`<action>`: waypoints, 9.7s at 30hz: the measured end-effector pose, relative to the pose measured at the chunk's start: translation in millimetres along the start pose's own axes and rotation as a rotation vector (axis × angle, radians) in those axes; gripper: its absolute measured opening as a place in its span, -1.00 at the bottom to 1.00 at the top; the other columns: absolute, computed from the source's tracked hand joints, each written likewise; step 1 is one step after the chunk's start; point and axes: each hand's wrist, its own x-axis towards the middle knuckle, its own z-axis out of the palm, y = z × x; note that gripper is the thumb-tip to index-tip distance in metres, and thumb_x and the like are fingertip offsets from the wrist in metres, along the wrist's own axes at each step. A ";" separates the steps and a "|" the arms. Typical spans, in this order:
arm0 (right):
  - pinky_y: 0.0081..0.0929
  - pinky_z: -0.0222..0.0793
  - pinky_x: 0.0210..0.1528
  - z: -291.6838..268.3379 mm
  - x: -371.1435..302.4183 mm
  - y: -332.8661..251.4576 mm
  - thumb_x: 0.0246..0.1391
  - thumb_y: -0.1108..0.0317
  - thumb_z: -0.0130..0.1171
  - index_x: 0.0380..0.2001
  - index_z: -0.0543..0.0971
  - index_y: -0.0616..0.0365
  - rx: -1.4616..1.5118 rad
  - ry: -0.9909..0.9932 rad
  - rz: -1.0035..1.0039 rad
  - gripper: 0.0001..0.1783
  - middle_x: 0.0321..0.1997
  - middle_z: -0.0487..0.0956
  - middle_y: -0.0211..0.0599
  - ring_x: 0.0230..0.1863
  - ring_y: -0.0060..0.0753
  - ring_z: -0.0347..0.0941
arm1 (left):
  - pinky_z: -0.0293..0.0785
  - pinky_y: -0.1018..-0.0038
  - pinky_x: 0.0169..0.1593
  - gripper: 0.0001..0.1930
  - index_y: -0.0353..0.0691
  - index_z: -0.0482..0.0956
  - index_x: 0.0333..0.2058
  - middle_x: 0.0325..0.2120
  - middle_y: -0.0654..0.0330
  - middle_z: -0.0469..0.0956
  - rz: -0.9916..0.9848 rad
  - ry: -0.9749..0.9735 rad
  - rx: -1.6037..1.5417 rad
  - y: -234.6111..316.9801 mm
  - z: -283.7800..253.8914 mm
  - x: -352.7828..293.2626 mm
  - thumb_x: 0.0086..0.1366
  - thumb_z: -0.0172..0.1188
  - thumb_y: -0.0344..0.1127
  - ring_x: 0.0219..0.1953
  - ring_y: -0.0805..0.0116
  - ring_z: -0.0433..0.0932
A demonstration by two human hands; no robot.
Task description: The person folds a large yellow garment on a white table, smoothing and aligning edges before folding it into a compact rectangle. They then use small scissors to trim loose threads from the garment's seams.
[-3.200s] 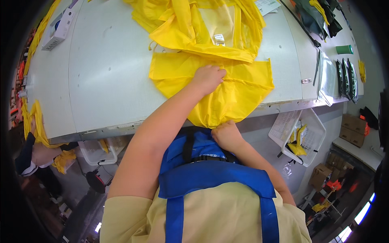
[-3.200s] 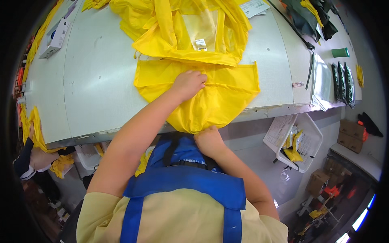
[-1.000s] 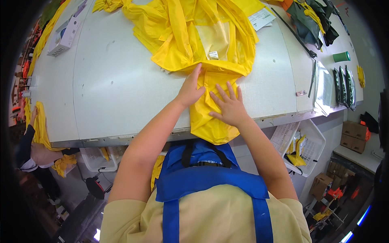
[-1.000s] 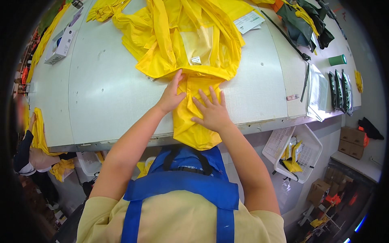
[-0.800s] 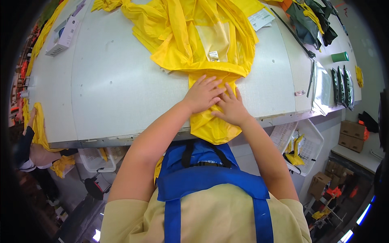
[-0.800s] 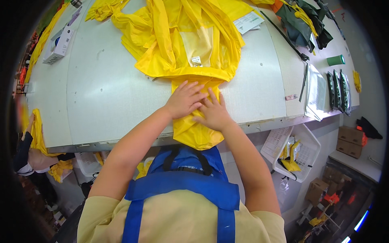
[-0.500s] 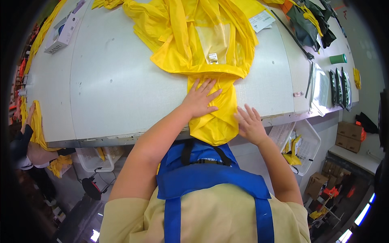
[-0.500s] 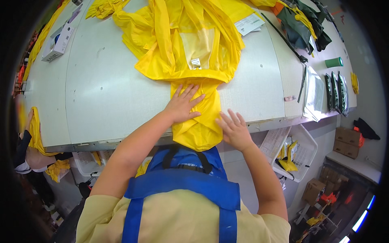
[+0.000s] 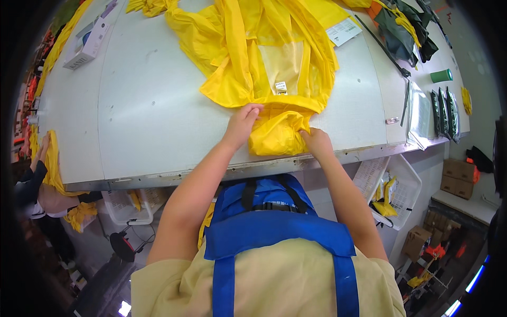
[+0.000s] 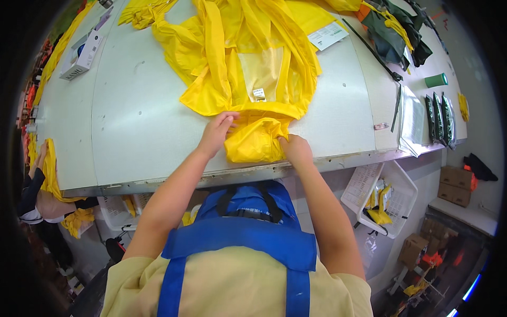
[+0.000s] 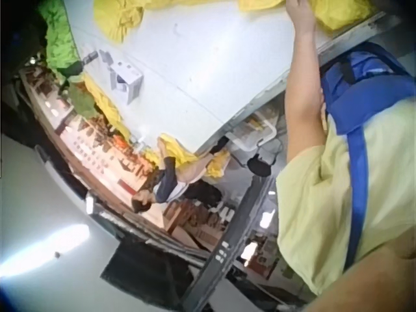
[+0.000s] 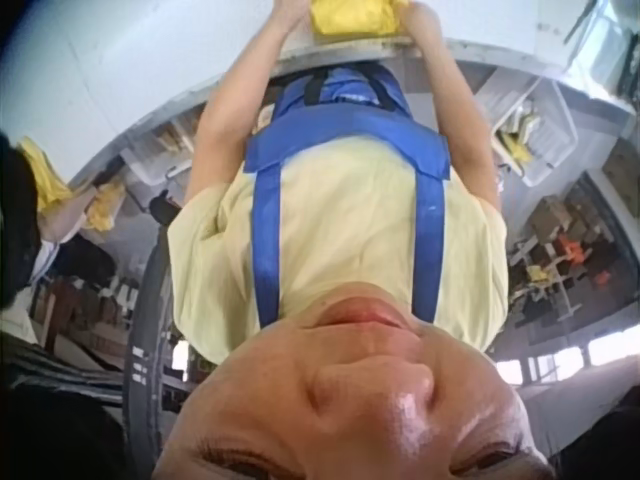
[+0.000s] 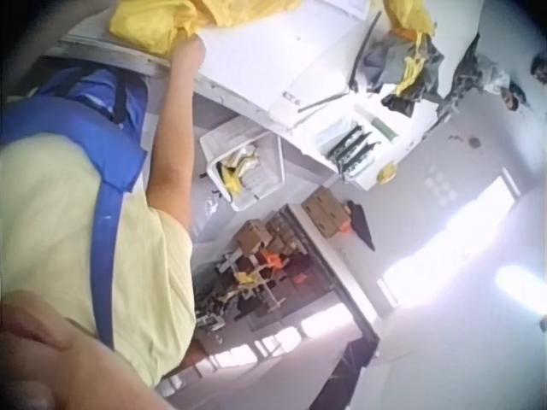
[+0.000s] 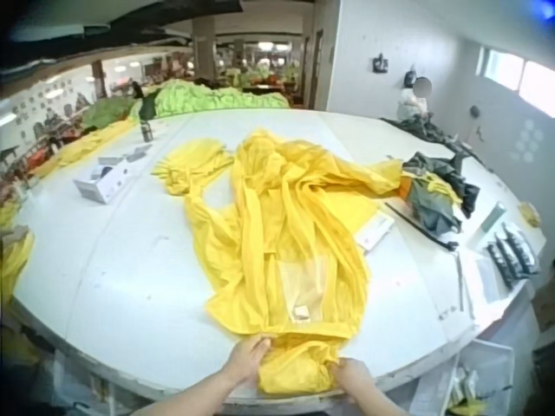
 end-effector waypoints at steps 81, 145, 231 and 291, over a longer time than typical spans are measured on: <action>-0.11 0.31 -0.07 -58.5 66.3 -32.9 0.11 0.35 0.04 -0.20 0.36 0.23 -0.346 0.076 -0.542 -0.76 -0.24 0.48 0.05 -0.13 0.09 0.35 | 0.33 0.08 0.00 -0.64 -0.28 0.39 -0.04 -0.06 0.02 0.38 0.093 0.016 0.747 25.4 -2.9 77.8 0.14 0.02 -0.43 -0.01 0.04 0.37; -0.63 0.32 -0.23 -57.3 12.3 67.8 -0.01 0.59 0.03 -0.27 0.45 0.21 0.467 -0.157 -0.242 -0.82 -0.44 0.46 -0.42 -0.37 -0.59 0.37 | -0.01 -0.18 0.12 -0.87 -0.04 0.58 -0.38 -0.37 0.23 0.52 -0.072 0.033 0.147 92.0 110.0 37.7 0.06 0.15 -0.41 -0.16 0.13 0.38; -0.74 0.10 -0.46 -51.3 -4.0 -159.9 0.02 0.32 0.28 -0.45 0.48 0.25 0.763 -0.564 -0.303 -0.77 -0.56 0.32 -0.61 -0.50 -0.75 0.17 | 0.29 0.42 0.14 -0.54 -0.31 0.23 0.09 0.00 0.13 0.38 -0.402 0.497 -1.551 115.5 -45.7 -70.0 0.22 0.08 -0.41 0.06 0.37 0.38; -0.72 0.26 -0.35 -57.6 -42.3 -132.6 0.12 0.40 0.19 -0.39 0.52 0.27 0.995 -0.279 -0.373 -0.86 -0.52 0.44 -0.51 -0.46 -0.71 0.28 | 0.46 0.46 -0.01 -0.56 -0.34 0.21 0.02 -0.16 0.07 0.49 -0.581 0.566 -1.428 131.7 -78.0 -29.2 0.17 0.11 -0.60 -0.11 0.37 0.52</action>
